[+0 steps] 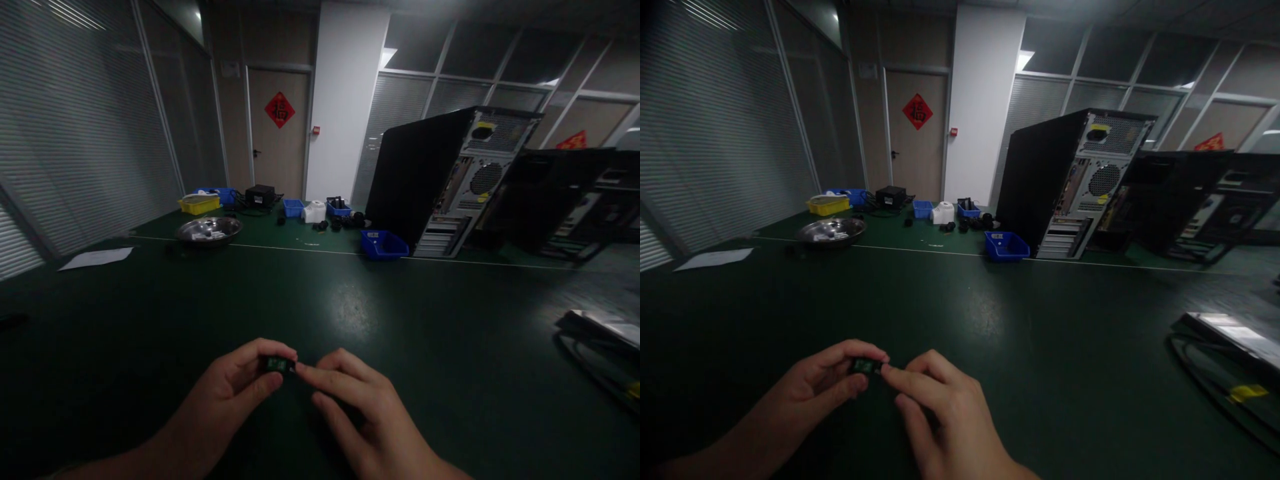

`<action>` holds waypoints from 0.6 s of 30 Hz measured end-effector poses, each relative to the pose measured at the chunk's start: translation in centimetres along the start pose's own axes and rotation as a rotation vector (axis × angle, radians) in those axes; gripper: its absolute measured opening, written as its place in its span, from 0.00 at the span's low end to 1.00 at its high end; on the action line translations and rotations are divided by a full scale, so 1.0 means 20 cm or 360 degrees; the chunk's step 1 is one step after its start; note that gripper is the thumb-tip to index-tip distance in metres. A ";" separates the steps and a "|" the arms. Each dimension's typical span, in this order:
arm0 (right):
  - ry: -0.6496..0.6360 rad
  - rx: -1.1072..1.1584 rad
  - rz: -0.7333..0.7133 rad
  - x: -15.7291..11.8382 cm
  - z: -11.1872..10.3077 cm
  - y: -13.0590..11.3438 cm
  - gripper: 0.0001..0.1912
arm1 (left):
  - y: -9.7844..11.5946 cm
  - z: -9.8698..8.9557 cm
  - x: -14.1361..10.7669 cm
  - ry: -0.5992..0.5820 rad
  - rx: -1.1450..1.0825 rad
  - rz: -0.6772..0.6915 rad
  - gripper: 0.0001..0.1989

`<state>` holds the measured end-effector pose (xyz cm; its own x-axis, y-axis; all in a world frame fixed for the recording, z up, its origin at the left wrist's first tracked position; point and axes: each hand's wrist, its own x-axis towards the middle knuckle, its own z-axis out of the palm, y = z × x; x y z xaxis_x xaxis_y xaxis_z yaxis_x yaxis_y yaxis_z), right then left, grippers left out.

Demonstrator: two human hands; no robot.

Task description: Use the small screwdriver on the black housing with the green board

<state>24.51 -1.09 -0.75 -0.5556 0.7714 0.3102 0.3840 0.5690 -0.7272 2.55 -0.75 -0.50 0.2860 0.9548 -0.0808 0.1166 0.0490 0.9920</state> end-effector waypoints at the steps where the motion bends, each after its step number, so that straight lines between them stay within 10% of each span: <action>1: -0.0008 -0.0008 -0.0008 0.00 0.00 0.00 0.21 | 0.00 0.00 0.00 -0.0010 0.0011 -0.0014 0.08; 8: -0.0069 -0.0068 -0.0095 0.02 0.00 -0.01 0.21 | -0.01 0.00 -0.01 0.0028 0.0182 0.0300 0.09; 18: -0.0035 -0.0080 -0.0230 0.02 -0.01 -0.02 0.19 | -0.03 0.01 -0.02 -0.0011 -0.0022 0.0177 0.09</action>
<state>24.31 -1.04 -0.23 -0.6235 0.6744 0.3955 0.3350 0.6875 -0.6443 2.50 -1.23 -0.99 0.3032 0.9525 0.0290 0.0707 -0.0528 0.9961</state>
